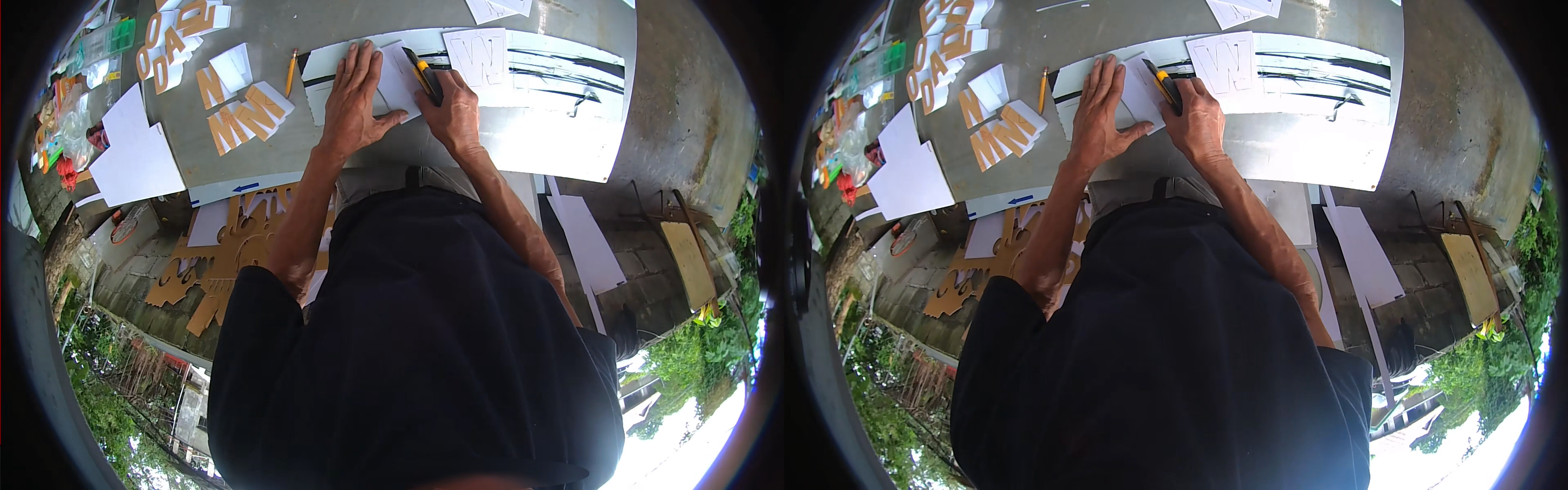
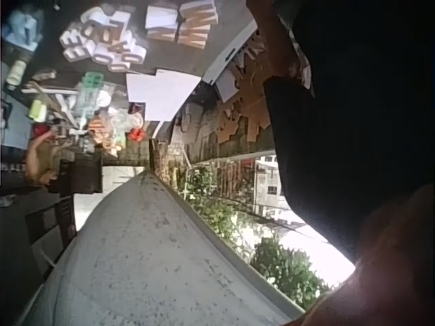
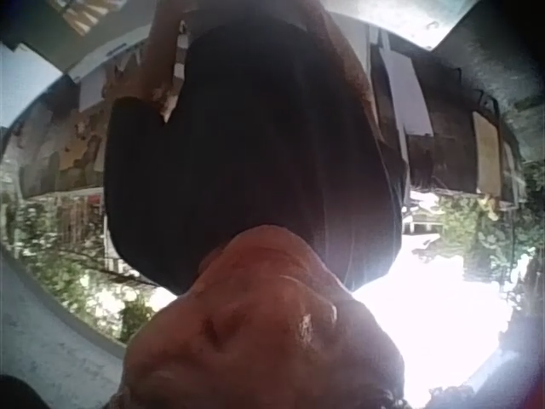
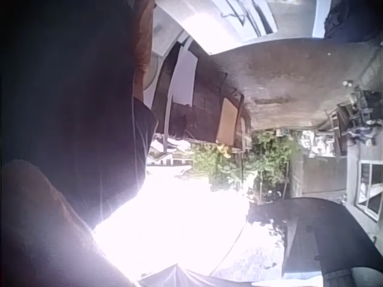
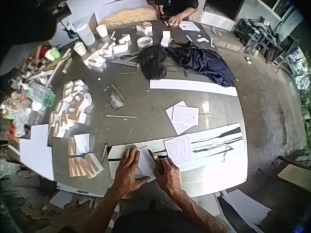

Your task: Cutting out letters from a foam board for sign making using a utility knife.

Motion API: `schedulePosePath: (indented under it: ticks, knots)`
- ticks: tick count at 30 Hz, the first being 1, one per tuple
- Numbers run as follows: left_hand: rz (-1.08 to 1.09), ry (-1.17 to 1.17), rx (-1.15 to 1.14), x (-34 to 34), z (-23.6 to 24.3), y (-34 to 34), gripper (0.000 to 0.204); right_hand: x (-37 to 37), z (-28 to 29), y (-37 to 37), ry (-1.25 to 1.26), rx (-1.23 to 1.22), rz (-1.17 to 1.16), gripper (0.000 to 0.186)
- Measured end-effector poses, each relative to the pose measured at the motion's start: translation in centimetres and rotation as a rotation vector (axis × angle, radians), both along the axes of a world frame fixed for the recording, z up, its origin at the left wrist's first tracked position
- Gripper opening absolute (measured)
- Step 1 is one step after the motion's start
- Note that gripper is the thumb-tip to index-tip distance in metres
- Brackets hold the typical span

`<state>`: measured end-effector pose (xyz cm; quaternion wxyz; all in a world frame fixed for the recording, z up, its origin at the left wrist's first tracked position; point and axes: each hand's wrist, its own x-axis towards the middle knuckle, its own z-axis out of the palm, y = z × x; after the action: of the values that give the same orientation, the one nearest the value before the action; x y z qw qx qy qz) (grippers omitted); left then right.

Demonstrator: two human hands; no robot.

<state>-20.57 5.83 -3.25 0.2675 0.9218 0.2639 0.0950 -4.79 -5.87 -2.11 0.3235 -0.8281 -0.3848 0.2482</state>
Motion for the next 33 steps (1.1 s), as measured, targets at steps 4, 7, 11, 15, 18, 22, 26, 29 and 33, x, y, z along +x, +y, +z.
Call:
schedulePosePath:
  ticks: [4, 7, 11, 15, 18, 22, 26, 29, 33]
  knots:
    - [-0.031, -0.009, 0.084, 1.3, -1.3, 0.8, 0.099, 1.0, -0.5, -0.2, 0.091, 0.033, -0.044, 0.031]
    - [-0.023, -0.027, 0.101, 1.5, -2.0, 0.5, 0.089, 1.7, 1.3, -0.1, 0.433, -0.103, -0.143, 0.034]
    - [-0.001, -0.098, 0.083, 2.2, -1.5, 0.3, 0.089, 1.8, 1.0, -1.2, 0.522, -0.009, -0.249, 0.032]
    - [-0.016, -0.103, 0.083, 2.2, -1.7, 0.4, 0.091, 1.6, 1.4, -2.5, 0.534, 0.045, -0.305, 0.032]
    - [-0.022, -0.096, 0.085, 2.0, -2.0, 0.4, 0.093, 1.7, 1.2, -3.3, 0.361, -0.016, -0.297, 0.034]
    - [-0.004, -0.127, 0.067, 1.8, -2.2, 0.4, 0.095, 3.0, 1.0, -4.0, 0.157, -0.093, -0.249, 0.039]
    - [0.004, -0.118, 0.095, 1.8, -2.6, 0.3, 0.095, 3.6, 0.7, -3.9, 0.156, -0.171, -0.244, 0.041]
    - [0.0, -0.117, 0.111, 2.0, -2.4, 0.2, 0.093, 4.1, 0.7, -3.7, 0.212, -0.106, -0.342, 0.039]
    - [0.02, -0.157, 0.141, 2.3, -2.7, 0.2, 0.09, 4.8, 0.8, -3.8, 0.187, 0.047, -0.443, 0.035]
